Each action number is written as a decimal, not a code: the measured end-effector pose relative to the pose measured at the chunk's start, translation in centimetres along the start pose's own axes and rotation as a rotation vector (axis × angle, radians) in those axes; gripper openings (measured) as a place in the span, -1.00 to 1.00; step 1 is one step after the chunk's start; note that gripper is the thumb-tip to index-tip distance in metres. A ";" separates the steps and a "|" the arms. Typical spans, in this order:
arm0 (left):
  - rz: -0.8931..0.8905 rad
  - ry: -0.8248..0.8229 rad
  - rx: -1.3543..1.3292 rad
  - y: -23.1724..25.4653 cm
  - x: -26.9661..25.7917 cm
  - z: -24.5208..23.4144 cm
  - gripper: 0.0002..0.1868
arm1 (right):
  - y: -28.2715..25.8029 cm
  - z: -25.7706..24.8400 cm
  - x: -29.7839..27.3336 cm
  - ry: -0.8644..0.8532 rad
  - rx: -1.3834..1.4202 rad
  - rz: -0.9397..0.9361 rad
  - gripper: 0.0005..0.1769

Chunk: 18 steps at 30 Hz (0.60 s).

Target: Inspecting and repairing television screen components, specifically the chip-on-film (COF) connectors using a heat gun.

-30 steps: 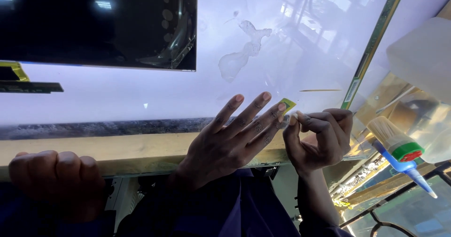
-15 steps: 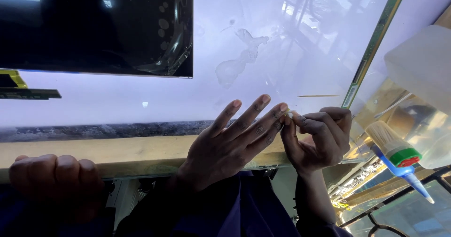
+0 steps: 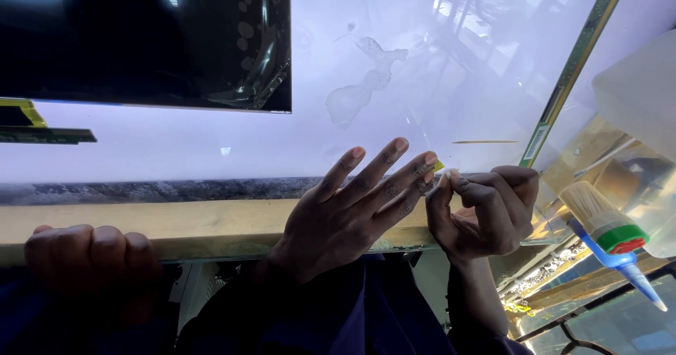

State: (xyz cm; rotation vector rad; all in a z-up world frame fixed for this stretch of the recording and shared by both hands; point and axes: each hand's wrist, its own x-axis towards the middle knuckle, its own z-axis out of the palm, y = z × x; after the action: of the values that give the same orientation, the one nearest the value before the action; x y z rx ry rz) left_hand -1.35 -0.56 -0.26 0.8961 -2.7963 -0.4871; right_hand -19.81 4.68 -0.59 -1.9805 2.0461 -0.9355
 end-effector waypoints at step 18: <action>-0.010 0.218 -0.293 -0.3 0.3 -0.7 -0.75 | 0.1 -0.8 -0.1 0.041 0.028 0.001 -0.81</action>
State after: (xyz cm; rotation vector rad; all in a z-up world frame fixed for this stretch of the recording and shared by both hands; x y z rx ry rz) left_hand -1.22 -1.11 0.33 0.8424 -2.4448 -0.7296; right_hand -20.31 5.04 -0.08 -1.9622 2.0428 -1.0067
